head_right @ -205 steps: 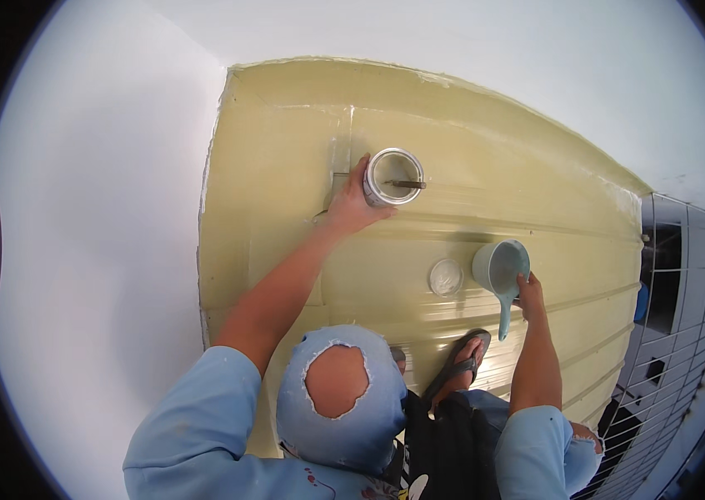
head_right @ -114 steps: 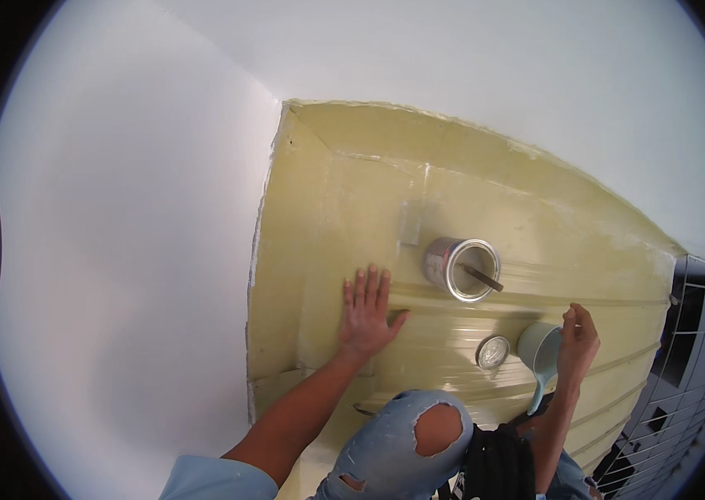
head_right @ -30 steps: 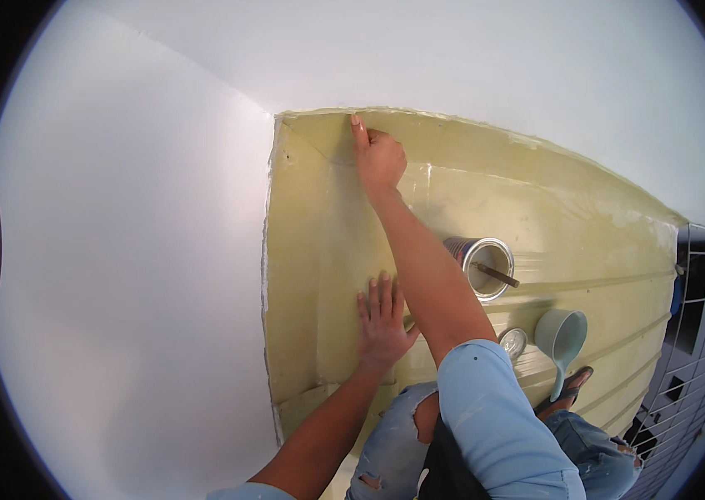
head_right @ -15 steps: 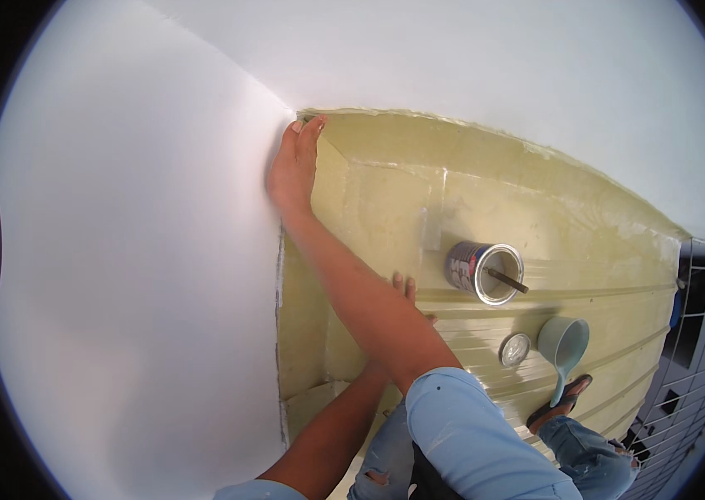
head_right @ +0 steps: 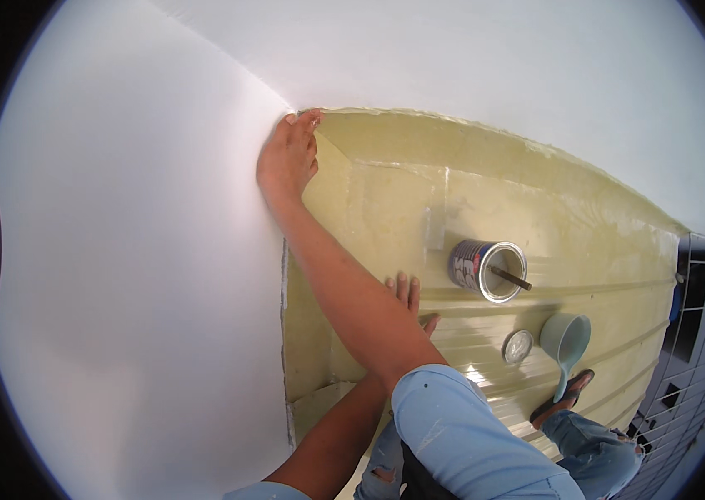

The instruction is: The person applies a light-colored coating to a corrugated roof using a paintbrush and a small container. They repeatedly dip the brush, spread the coating along the ridges, and smooth the surface with their hand. A small pitcher is also used to pour liquid onto the roof.

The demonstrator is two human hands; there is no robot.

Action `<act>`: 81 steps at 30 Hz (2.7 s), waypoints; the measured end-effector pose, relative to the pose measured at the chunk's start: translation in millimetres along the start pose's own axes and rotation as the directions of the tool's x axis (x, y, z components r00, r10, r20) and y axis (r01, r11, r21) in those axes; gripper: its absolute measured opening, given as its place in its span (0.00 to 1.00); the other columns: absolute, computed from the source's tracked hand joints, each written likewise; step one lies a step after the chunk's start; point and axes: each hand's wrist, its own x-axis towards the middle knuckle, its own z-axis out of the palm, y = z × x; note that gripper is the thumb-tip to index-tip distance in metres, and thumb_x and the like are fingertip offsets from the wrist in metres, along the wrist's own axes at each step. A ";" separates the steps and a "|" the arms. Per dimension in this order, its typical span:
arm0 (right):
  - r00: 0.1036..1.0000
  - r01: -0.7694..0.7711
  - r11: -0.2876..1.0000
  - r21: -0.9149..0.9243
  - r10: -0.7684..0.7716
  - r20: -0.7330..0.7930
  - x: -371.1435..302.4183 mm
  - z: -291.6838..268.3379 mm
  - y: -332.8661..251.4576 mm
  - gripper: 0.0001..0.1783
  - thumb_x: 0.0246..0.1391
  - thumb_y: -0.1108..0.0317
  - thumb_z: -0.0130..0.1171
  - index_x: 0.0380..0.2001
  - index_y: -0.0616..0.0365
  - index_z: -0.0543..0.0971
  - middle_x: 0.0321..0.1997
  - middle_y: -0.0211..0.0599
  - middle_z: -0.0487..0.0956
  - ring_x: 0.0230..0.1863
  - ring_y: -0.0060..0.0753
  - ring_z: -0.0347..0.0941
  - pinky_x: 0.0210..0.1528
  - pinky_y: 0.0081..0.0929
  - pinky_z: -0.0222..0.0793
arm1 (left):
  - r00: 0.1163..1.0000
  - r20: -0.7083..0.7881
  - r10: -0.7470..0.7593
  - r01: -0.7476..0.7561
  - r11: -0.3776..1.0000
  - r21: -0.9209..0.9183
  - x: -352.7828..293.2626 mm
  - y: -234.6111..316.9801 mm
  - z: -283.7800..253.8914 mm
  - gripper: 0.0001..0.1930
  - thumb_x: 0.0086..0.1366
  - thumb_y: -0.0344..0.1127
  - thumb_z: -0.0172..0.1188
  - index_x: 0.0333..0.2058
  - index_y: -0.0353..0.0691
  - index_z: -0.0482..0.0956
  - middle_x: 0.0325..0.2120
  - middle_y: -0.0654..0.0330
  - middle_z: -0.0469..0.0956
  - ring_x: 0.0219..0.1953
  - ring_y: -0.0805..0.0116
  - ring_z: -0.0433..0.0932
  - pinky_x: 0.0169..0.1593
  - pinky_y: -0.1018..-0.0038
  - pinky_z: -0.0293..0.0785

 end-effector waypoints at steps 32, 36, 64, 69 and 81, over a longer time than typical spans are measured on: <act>0.988 0.026 0.968 0.250 -0.063 0.142 11.1 -52.1 44.9 0.29 0.69 0.69 0.47 0.72 0.54 0.71 0.68 0.40 0.73 0.65 0.37 0.71 0.70 0.28 0.61 | 0.995 -0.050 0.082 -0.082 0.997 0.000 -42.9 -24.4 102.1 0.37 0.76 0.56 0.49 0.76 0.43 0.57 0.77 0.56 0.58 0.77 0.46 0.55 0.77 0.47 0.51; 0.966 0.250 0.966 -0.066 -0.244 0.088 23.3 -43.1 51.5 0.30 0.65 0.72 0.48 0.71 0.52 0.74 0.61 0.41 0.76 0.60 0.40 0.73 0.66 0.31 0.66 | 0.992 0.103 -0.067 0.110 0.853 -0.511 -46.8 -21.6 103.3 0.38 0.76 0.58 0.47 0.77 0.44 0.55 0.78 0.56 0.55 0.79 0.48 0.49 0.78 0.45 0.45; 0.890 0.452 0.794 -0.407 -0.429 0.154 35.3 -106.3 91.9 0.15 0.62 0.69 0.57 0.50 0.57 0.84 0.46 0.41 0.85 0.44 0.49 0.82 0.48 0.43 0.78 | 0.999 -0.010 0.034 -0.034 0.998 0.056 -0.4 -0.4 -3.0 0.46 0.66 0.65 0.57 0.73 0.37 0.63 0.77 0.46 0.53 0.79 0.40 0.47 0.76 0.34 0.44; 0.901 0.421 0.796 -0.435 -0.312 0.301 0.7 -138.0 64.2 0.14 0.61 0.58 0.66 0.37 0.59 0.83 0.37 0.39 0.86 0.38 0.44 0.83 0.41 0.39 0.78 | 0.997 -0.067 0.044 -0.039 0.996 0.077 -0.3 -1.2 -0.8 0.47 0.66 0.64 0.59 0.74 0.38 0.60 0.78 0.46 0.50 0.79 0.41 0.47 0.75 0.34 0.46; 0.911 0.275 0.789 -0.549 -0.397 -0.115 -106.1 -405.3 24.9 0.12 0.55 0.68 0.72 0.24 0.64 0.82 0.53 0.36 0.78 0.36 0.24 0.70 0.30 0.27 0.64 | 0.994 -0.107 0.034 -0.026 0.997 0.073 3.9 4.7 -9.9 0.51 0.68 0.68 0.57 0.77 0.39 0.53 0.79 0.45 0.48 0.79 0.39 0.47 0.75 0.34 0.44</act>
